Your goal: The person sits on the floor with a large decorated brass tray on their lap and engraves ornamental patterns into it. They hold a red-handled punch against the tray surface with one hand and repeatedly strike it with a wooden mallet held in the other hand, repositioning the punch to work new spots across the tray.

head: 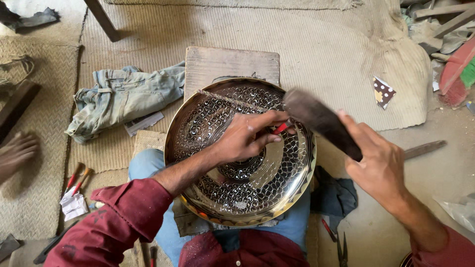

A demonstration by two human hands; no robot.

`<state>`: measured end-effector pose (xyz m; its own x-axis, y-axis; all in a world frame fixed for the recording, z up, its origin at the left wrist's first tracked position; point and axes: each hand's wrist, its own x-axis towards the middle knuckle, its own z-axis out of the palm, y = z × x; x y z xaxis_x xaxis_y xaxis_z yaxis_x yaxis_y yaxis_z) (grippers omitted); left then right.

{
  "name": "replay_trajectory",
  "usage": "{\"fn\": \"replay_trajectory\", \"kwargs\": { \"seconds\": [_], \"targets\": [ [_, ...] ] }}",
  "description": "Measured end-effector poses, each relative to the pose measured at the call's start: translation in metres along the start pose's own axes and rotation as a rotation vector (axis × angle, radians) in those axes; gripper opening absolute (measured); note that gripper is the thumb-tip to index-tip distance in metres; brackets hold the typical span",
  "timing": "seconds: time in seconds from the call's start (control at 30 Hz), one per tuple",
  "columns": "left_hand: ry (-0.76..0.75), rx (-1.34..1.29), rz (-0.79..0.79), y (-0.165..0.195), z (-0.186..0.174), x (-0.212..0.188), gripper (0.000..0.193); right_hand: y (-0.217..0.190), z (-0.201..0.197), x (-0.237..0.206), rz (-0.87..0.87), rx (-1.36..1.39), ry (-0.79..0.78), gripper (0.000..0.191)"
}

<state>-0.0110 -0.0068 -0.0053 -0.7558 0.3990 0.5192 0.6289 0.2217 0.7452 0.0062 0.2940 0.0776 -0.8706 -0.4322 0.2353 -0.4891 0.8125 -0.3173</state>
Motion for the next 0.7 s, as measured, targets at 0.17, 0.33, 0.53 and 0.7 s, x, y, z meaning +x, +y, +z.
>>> {"fn": "replay_trajectory", "kwargs": {
  "seconds": [0.17,0.33,0.53,0.7],
  "targets": [
    [0.054,-0.084,-0.085,-0.006,0.007,-0.004,0.042,-0.005,0.001,0.002,0.205,0.452,0.127,0.093],
    [0.024,-0.053,-0.191,-0.013,0.012,-0.009,0.031,-0.009,-0.008,0.01,-0.009,-0.292,-0.185,0.097],
    [0.176,-0.057,-0.115,-0.015,0.009,-0.013,0.04,-0.006,-0.01,0.029,-0.07,-0.334,0.024,0.072],
    [0.171,-0.127,-0.066,-0.009,0.005,-0.013,0.041,-0.008,-0.009,0.021,-0.043,0.567,0.271,0.084]
  ]
}}
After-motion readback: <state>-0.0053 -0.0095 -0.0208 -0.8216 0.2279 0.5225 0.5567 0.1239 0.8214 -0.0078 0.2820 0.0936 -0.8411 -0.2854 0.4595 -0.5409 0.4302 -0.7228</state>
